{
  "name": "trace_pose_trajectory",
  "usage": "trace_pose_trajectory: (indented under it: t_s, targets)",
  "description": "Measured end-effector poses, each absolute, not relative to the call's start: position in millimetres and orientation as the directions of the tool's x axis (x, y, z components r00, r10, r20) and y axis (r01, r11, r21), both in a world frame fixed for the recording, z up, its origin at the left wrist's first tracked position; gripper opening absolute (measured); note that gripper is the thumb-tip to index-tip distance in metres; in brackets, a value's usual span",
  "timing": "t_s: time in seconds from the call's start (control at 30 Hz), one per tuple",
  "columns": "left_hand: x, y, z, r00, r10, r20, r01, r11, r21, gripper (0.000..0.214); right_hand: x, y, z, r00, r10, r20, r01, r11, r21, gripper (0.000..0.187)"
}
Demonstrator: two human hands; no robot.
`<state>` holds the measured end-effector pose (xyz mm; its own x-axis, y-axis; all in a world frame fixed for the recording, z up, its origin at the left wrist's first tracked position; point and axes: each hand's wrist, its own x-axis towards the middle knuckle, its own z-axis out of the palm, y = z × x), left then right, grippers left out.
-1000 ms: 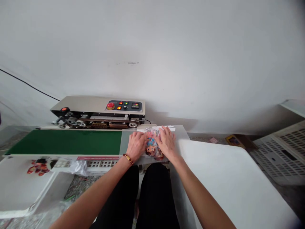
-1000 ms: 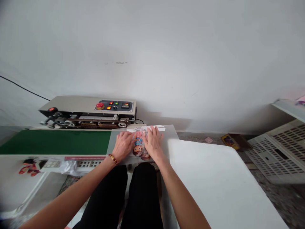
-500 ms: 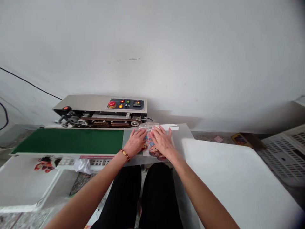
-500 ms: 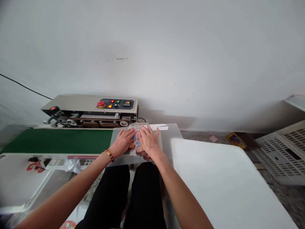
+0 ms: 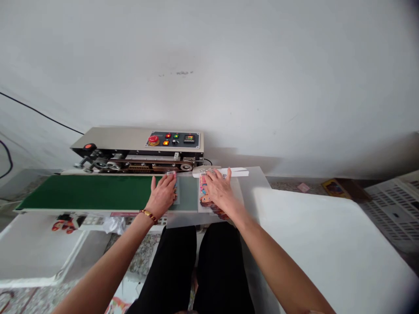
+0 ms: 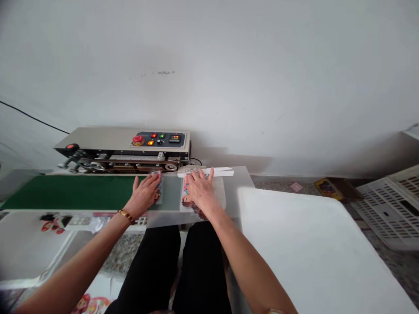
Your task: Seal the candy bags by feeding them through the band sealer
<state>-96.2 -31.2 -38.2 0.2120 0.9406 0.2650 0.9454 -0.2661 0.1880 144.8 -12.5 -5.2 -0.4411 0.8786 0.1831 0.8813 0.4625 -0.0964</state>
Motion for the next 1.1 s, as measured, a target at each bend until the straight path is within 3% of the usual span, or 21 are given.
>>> trace_pose_trajectory:
  t_s: [0.07, 0.23, 0.67, 0.93, 1.1]
  targets:
    - [-80, -34, -32, 0.216, 0.929, 0.299, 0.941, -0.28, 0.19, 0.041, 139, -11, -7, -0.425, 0.885, 0.191, 0.884, 0.451, -0.12, 0.03]
    - [-20, -38, -33, 0.418, 0.862, 0.285, 0.84, -0.487, 0.241, 0.047, 144, -6, -8, -0.411, 0.887, 0.209, 0.879, 0.446, -0.167, 0.036]
    - [-15, -38, -47, 0.421, 0.853, 0.308, 0.833, -0.498, 0.242, 0.051, 122, 34, -8, -0.209, 0.976, 0.061, 0.958, 0.217, -0.189, 0.029]
    - [-15, -38, -47, 0.401, 0.865, 0.301, 0.846, -0.476, 0.241, 0.048, 154, -5, -2, -0.29, 0.936, 0.201, 0.926, 0.328, -0.189, 0.039]
    - [-34, -37, -45, 0.37, 0.893, 0.258, 0.864, -0.432, 0.258, 0.048, 177, -36, -7, -0.427, 0.878, 0.218, 0.884, 0.456, -0.104, 0.039]
